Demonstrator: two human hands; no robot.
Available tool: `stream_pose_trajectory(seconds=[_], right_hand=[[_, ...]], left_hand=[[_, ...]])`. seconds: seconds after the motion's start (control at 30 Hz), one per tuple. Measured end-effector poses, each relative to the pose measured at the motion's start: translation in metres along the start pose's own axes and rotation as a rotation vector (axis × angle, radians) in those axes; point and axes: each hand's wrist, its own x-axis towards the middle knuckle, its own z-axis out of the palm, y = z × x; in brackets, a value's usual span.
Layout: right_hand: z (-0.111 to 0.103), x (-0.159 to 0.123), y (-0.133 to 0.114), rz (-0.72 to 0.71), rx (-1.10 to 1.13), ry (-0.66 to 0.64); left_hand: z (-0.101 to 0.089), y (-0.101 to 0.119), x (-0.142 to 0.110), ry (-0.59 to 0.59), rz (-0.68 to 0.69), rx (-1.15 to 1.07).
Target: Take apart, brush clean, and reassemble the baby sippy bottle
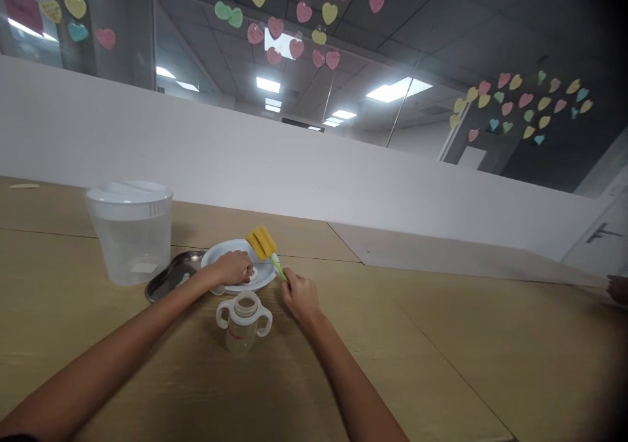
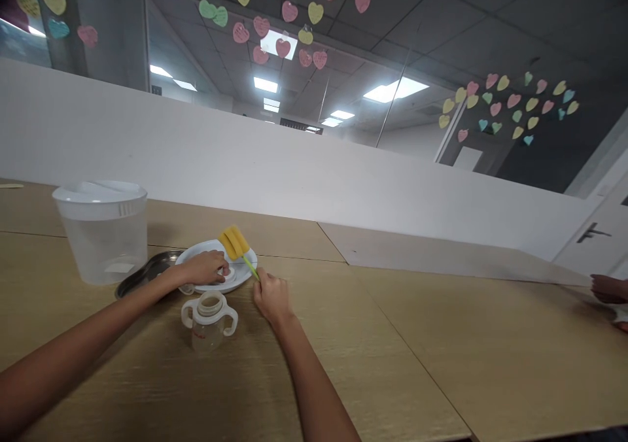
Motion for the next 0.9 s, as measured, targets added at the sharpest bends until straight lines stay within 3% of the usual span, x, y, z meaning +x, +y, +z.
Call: stream_pose_trajectory(seconds=[0.1, 0.23, 0.43, 0.53, 0.63, 0.8, 0.9], right_hand=[[0.002, 0.001, 0.002, 0.071, 0.067, 0.048], [0.003, 0.001, 0.005, 0.185, 0.182, 0.141], [0.007, -0.002, -0.001, 0.006, 0.12, 0.049], [0.006, -0.004, -0.004, -0.032, 0.102, 0.037], [0.005, -0.004, -0.003, -0.039, 0.074, 0.031], [0.007, -0.002, 0.004, -0.081, -0.018, -0.038], [0.007, -0.001, 0.006, -0.092, -0.042, -0.038]], left_hand=[[-0.014, -0.004, -0.005, 0.107, 0.021, -0.085], [-0.039, -0.014, -0.014, 0.31, 0.075, -0.369], [-0.059, -0.02, -0.018, 0.446, 0.018, -0.787], [-0.062, -0.015, -0.022, 0.424, 0.066, -0.919], [-0.068, -0.007, -0.032, 0.352, 0.078, -0.913], [-0.086, 0.002, -0.054, 0.159, 0.052, -0.69], [-0.098, -0.006, -0.065, 0.125, -0.031, -0.531]])
